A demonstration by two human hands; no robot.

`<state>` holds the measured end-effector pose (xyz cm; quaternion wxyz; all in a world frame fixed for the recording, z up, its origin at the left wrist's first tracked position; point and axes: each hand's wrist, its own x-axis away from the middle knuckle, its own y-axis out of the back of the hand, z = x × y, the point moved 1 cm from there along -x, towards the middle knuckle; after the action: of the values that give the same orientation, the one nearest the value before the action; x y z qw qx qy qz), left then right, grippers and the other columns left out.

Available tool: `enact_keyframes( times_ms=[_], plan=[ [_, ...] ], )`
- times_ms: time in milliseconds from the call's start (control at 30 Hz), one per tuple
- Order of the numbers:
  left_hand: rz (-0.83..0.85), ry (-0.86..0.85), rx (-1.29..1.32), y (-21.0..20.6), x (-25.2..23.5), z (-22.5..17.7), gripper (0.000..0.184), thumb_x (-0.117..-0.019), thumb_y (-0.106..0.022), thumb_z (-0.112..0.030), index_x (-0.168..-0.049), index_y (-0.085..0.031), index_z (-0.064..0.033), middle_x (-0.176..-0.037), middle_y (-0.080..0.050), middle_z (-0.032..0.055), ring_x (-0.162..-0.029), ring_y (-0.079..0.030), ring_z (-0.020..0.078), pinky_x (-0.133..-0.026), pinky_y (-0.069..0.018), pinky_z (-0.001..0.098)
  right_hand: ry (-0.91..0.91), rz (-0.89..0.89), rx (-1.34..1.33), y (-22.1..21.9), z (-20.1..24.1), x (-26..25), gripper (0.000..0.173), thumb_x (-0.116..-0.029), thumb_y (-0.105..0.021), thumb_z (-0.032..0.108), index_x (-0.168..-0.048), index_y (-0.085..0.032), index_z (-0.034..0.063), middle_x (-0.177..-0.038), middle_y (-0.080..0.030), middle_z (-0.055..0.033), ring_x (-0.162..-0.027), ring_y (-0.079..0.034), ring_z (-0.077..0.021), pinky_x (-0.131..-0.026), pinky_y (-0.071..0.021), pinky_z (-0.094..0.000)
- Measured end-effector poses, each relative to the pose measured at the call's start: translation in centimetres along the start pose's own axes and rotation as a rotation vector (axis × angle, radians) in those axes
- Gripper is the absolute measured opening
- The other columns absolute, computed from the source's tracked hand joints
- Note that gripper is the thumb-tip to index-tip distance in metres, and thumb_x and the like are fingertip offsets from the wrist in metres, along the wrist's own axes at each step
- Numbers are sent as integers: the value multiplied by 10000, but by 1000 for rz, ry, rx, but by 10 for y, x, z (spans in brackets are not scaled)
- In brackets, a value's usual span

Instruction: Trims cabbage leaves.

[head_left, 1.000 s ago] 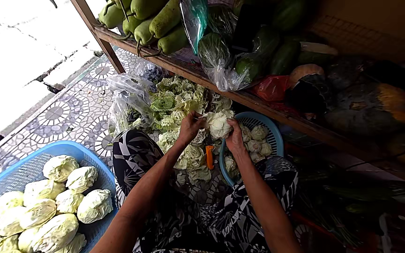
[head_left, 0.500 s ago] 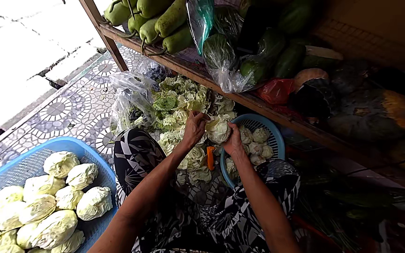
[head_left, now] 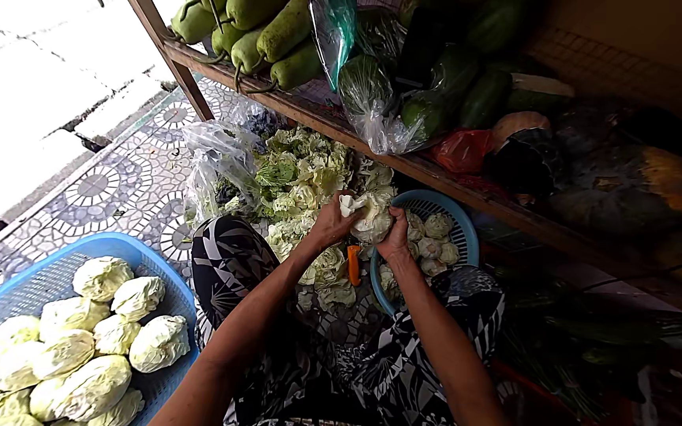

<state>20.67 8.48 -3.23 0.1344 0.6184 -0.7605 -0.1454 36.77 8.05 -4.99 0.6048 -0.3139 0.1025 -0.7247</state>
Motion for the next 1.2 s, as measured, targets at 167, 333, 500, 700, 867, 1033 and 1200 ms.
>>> enact_keyframes(
  times_ms=[167,333,500,700,867,1033,1200],
  plan=[
    [-12,-94,-285,-4,4,-1,479,-969,-704,-202,-1351,-524,24,-1027,-704,265,-915,-711,431,-844,-555,576,3,-1,2,-3,-4,5,314,-1022,-323,294,-1126,-579,144,-978,-681,-51,-894,-683,-151,-756,-589,-358],
    [-151,27,-174,1,6,-2,403,-1011,-622,-126,-1339,-491,67,-999,-680,303,-916,-694,460,-833,-541,593,-64,-4,-150,3,-13,3,404,-1019,-280,416,-1121,-577,162,-986,-673,-65,-904,-678,-198,-751,-580,-415],
    [-215,374,-19,20,2,6,562,-1046,-566,-347,-1423,-403,37,-1148,-626,322,-1006,-655,473,-841,-527,627,-72,55,-147,5,-1,4,494,-1020,-274,499,-1191,-582,153,-1056,-672,-100,-960,-671,-233,-788,-576,-444],
    [-101,156,187,20,7,0,904,-997,-555,-557,-1651,-73,-162,-1618,-305,245,-1412,-407,445,-1066,-403,630,21,112,323,8,16,-3,319,-1064,-428,307,-1278,-512,86,-1087,-622,-52,-955,-625,-102,-832,-548,-298],
    [147,-56,379,10,3,-10,795,-893,-792,-187,-1566,-371,-132,-1514,-477,162,-1269,-560,303,-1006,-502,473,74,149,232,7,15,-6,564,-991,-598,411,-1427,-382,125,-1216,-592,-67,-1051,-618,-135,-876,-552,-334],
    [121,-79,371,7,0,-11,758,-888,-793,-147,-1517,-373,-94,-1468,-491,181,-1240,-575,281,-993,-515,454,-89,178,104,-1,7,6,568,-986,-611,374,-1450,-389,134,-1211,-617,-117,-1036,-652,-213,-844,-588,-400],
    [163,-94,274,22,0,-12,620,-854,-826,-111,-1406,-543,-92,-1418,-537,165,-1136,-621,294,-896,-555,467,135,254,538,7,17,-1,704,-864,-743,185,-1484,-424,94,-1292,-592,-101,-1049,-625,-127,-854,-558,-309]
  ],
)
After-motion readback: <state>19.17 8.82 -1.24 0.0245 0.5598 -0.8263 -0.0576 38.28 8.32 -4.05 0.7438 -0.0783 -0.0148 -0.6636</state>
